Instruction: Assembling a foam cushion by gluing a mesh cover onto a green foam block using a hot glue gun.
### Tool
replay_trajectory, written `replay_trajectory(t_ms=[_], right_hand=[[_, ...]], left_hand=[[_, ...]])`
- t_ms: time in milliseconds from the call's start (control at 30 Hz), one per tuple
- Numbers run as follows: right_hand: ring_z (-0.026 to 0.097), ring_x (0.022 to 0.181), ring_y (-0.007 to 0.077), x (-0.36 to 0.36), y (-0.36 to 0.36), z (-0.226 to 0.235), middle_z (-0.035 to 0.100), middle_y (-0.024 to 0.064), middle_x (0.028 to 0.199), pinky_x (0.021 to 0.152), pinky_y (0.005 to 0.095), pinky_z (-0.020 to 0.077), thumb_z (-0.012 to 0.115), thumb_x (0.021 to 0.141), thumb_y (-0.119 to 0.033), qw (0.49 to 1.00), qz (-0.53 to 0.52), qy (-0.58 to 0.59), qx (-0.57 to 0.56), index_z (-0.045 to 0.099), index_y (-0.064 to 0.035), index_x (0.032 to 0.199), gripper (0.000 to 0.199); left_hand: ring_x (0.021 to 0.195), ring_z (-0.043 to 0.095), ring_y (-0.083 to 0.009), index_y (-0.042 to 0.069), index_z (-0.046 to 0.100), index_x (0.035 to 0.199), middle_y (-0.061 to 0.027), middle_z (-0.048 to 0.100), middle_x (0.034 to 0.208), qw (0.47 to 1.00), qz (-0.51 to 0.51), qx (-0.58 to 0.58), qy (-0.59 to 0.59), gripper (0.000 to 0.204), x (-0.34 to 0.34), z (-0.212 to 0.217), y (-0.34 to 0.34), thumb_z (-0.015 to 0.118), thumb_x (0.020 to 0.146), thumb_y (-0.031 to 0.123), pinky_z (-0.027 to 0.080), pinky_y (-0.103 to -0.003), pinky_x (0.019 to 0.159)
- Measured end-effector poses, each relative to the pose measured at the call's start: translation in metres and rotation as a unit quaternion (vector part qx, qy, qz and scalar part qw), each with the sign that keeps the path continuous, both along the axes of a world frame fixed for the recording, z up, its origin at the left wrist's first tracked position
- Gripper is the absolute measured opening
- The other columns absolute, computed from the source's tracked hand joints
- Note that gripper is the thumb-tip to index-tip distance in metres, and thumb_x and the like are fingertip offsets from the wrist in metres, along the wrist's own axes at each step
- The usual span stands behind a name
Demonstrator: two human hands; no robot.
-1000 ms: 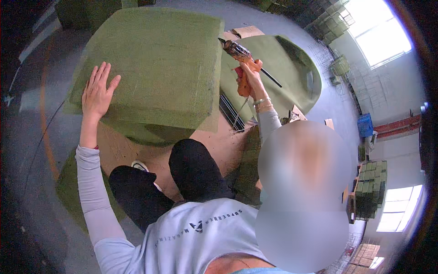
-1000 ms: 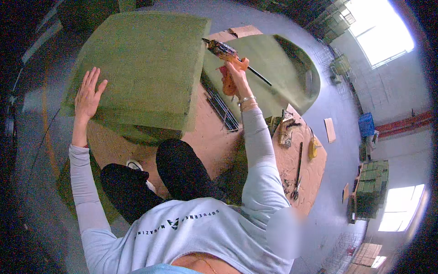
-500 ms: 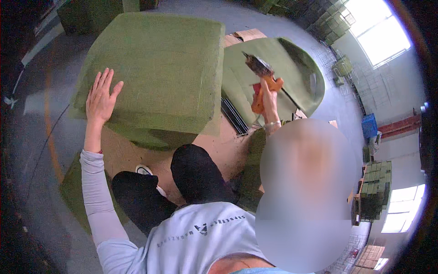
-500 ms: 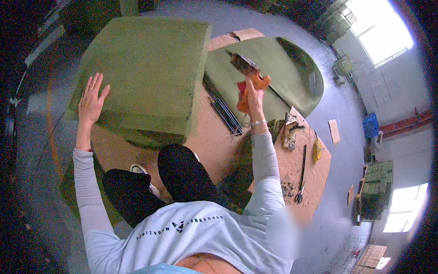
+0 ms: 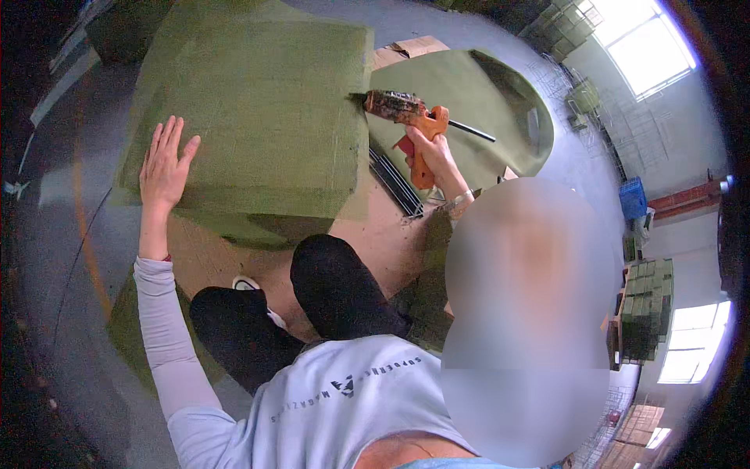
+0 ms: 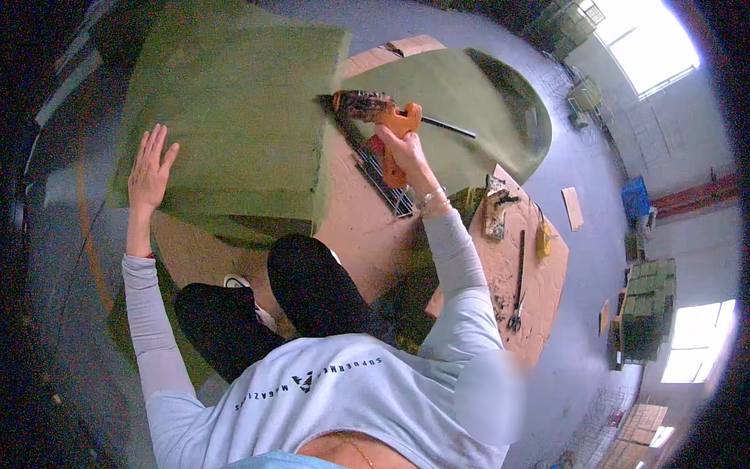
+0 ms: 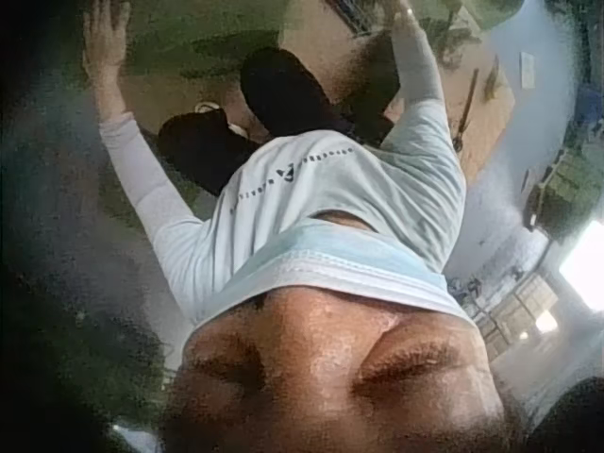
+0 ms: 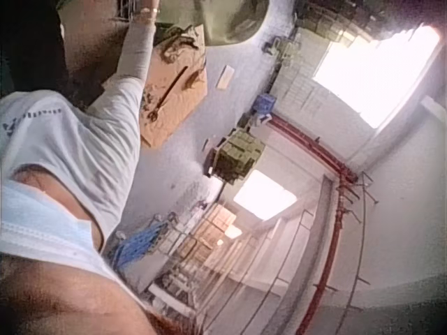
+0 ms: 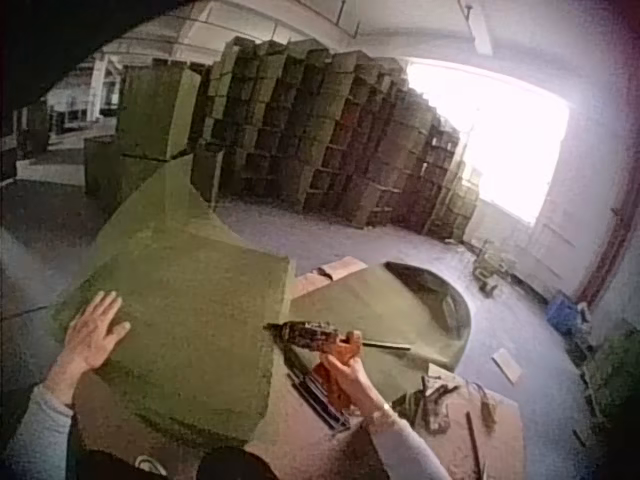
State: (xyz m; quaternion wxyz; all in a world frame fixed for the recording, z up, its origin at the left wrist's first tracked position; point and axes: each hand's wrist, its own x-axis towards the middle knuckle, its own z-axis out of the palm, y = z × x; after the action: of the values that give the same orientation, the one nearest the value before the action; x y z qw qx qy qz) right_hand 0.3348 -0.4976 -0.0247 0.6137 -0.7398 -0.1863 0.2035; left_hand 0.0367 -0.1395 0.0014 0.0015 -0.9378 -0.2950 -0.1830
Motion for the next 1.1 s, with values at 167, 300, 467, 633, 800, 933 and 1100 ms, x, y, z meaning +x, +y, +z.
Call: replay_trajectory(t_ms=[167, 300, 467, 633, 800, 933, 1100], right_hand=[[0.052, 0.052, 0.0082, -0.034, -0.029, 0.001, 0.055, 0.0000, 0.070, 0.043, 0.0242, 0.0446, 0.063, 0.083, -0.026, 0.998, 0.038, -0.001, -0.042, 0.054, -0.0037, 0.089, 0.025], [0.053, 0.055, 0.0070, -0.067, -0.049, 0.020, 0.056, -0.0011, 0.070, 0.046, 0.0233, 0.0454, 0.062, 0.083, -0.025, 0.992, 0.090, 0.070, -0.054, 0.055, -0.0038, 0.090, 0.024], [0.053, 0.053, 0.0077, -0.070, -0.049, 0.009, 0.055, -0.0006, 0.067, 0.043, 0.0232, 0.0461, 0.063, 0.083, -0.027, 0.995, 0.071, 0.073, -0.017, 0.055, -0.0037, 0.089, 0.025], [0.053, 0.052, 0.0088, -0.021, -0.025, -0.019, 0.053, -0.0009, 0.069, 0.043, 0.0229, 0.0467, 0.063, 0.083, -0.030, 0.999, 0.036, -0.023, -0.008, 0.053, -0.0033, 0.092, 0.030], [0.052, 0.048, 0.0115, 0.019, 0.003, -0.030, 0.054, 0.0013, 0.068, 0.040, 0.0252, 0.0437, 0.063, 0.082, -0.036, 0.999, 0.028, 0.011, 0.039, 0.051, -0.0049, 0.091, 0.034], [0.054, 0.048, 0.0136, 0.047, 0.025, -0.034, 0.056, 0.0033, 0.068, 0.042, 0.0261, 0.0449, 0.063, 0.082, -0.038, 0.999, 0.018, -0.014, 0.044, 0.051, -0.0050, 0.091, 0.036], [0.056, 0.049, 0.0149, 0.070, 0.045, -0.038, 0.056, 0.0038, 0.068, 0.043, 0.0271, 0.0459, 0.064, 0.081, -0.039, 0.996, 0.029, 0.018, 0.087, 0.052, -0.0043, 0.092, 0.039]], left_hand=[[0.133, 0.023, -0.0239, 0.011, 0.034, 0.136, -0.0053, 0.029, 0.143, 1.000, 0.003, -0.013, 0.004, 0.065, -0.004, 0.000, 0.004, 0.033, 0.089, 0.055, 0.021, -0.037, 0.108], [0.134, 0.022, -0.0238, 0.011, 0.033, 0.137, -0.0050, 0.029, 0.143, 1.000, 0.010, -0.016, 0.007, 0.065, -0.004, 0.001, 0.003, 0.032, 0.089, 0.056, 0.022, -0.039, 0.108], [0.134, 0.021, -0.0238, 0.011, 0.032, 0.137, -0.0058, 0.028, 0.144, 1.000, 0.009, -0.006, 0.014, 0.067, -0.003, -0.001, 0.002, 0.032, 0.089, 0.057, 0.023, -0.039, 0.108], [0.134, 0.021, -0.0244, 0.009, 0.032, 0.137, -0.0071, 0.028, 0.143, 1.000, 0.001, -0.015, 0.018, 0.068, 0.002, -0.002, -0.004, 0.032, 0.089, 0.057, 0.022, -0.039, 0.108], [0.134, 0.021, -0.0250, 0.008, 0.032, 0.137, -0.0078, 0.028, 0.143, 1.000, -0.001, -0.020, 0.016, 0.068, 0.003, -0.001, -0.004, 0.033, 0.089, 0.056, 0.021, -0.038, 0.108], [0.134, 0.020, -0.0245, 0.008, 0.031, 0.137, -0.0075, 0.027, 0.144, 1.000, -0.002, -0.016, 0.016, 0.066, 0.004, -0.005, -0.004, 0.034, 0.089, 0.054, 0.021, -0.037, 0.108], [0.134, 0.020, -0.0242, 0.009, 0.031, 0.137, -0.0073, 0.027, 0.144, 1.000, 0.002, -0.025, 0.016, 0.066, 0.003, -0.009, -0.003, 0.036, 0.089, 0.053, 0.021, -0.037, 0.108]])
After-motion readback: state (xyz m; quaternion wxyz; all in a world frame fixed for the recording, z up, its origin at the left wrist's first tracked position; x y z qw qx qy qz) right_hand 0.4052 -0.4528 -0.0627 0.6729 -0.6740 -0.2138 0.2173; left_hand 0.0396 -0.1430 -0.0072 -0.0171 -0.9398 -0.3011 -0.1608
